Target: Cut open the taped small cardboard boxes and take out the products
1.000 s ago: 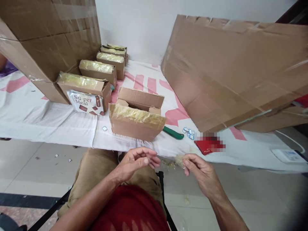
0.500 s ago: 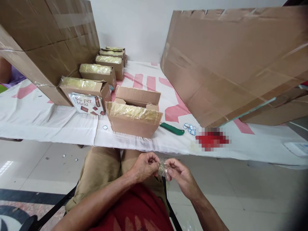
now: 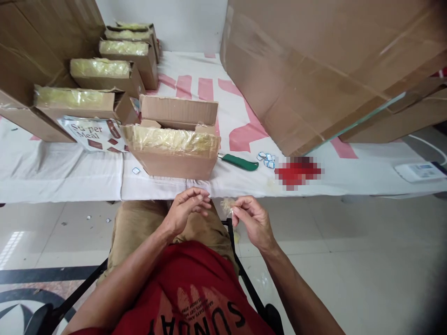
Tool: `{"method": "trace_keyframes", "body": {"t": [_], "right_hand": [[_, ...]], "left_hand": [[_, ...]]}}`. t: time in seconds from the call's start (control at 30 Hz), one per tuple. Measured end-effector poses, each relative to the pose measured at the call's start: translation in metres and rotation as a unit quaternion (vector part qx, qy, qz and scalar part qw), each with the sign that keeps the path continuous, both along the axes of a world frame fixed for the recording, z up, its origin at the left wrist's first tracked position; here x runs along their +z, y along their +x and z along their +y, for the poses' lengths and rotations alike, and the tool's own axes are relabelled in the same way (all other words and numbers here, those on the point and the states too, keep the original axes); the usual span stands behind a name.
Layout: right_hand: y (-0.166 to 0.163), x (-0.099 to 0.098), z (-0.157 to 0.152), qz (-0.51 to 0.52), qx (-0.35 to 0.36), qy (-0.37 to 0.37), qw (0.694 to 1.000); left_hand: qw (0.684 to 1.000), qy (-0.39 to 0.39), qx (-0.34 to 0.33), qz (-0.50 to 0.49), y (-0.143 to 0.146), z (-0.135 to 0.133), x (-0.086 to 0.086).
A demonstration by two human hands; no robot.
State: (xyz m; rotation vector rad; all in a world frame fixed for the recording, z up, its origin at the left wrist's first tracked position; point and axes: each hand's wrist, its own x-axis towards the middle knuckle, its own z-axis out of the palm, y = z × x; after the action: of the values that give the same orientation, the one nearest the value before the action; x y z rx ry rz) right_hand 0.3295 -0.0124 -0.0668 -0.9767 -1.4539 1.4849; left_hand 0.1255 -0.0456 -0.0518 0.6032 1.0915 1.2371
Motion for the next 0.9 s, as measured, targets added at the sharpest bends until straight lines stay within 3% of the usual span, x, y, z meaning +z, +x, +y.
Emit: {"method": "trace_keyframes", "body": {"t": [0.17,0.27,0.33,0.47,0.57,0.63,0.7,0.9], "right_hand": [[-0.001,-0.006,0.002,-0.044,0.064,0.079,0.994],[0.001,-0.008,0.006,-0.066,0.091,0.135,0.984],[0.007,-0.009,0.011,-0.052,0.134,0.113,0.983],[0.028,-0.013,0.019,0.049,0.230,-0.033,0.971],[0.033,-0.018,0.019,0.043,0.191,-0.114,0.974],[0.029,-0.020,0.016,-0.035,0.142,-0.118,0.982],[0.024,-0.020,0.013,-0.115,0.119,-0.096,0.982],[0.040,-0.021,0.013,-0.198,0.050,-0.042,0.978]], "left_hand": [[0.988,-0.082,-0.117,-0.061,0.011,0.003,-0.012],[0.984,-0.077,-0.147,-0.062,0.016,0.003,-0.017],[0.983,-0.060,-0.166,-0.049,0.015,0.001,-0.019],[0.988,-0.008,-0.152,0.014,0.010,-0.002,-0.021],[0.980,0.046,-0.125,0.145,0.010,-0.003,-0.025],[0.959,0.083,-0.130,0.237,0.015,-0.005,-0.029],[0.949,0.099,-0.141,0.265,0.020,-0.007,-0.034],[0.987,0.032,-0.154,0.025,0.023,-0.005,-0.046]]}}
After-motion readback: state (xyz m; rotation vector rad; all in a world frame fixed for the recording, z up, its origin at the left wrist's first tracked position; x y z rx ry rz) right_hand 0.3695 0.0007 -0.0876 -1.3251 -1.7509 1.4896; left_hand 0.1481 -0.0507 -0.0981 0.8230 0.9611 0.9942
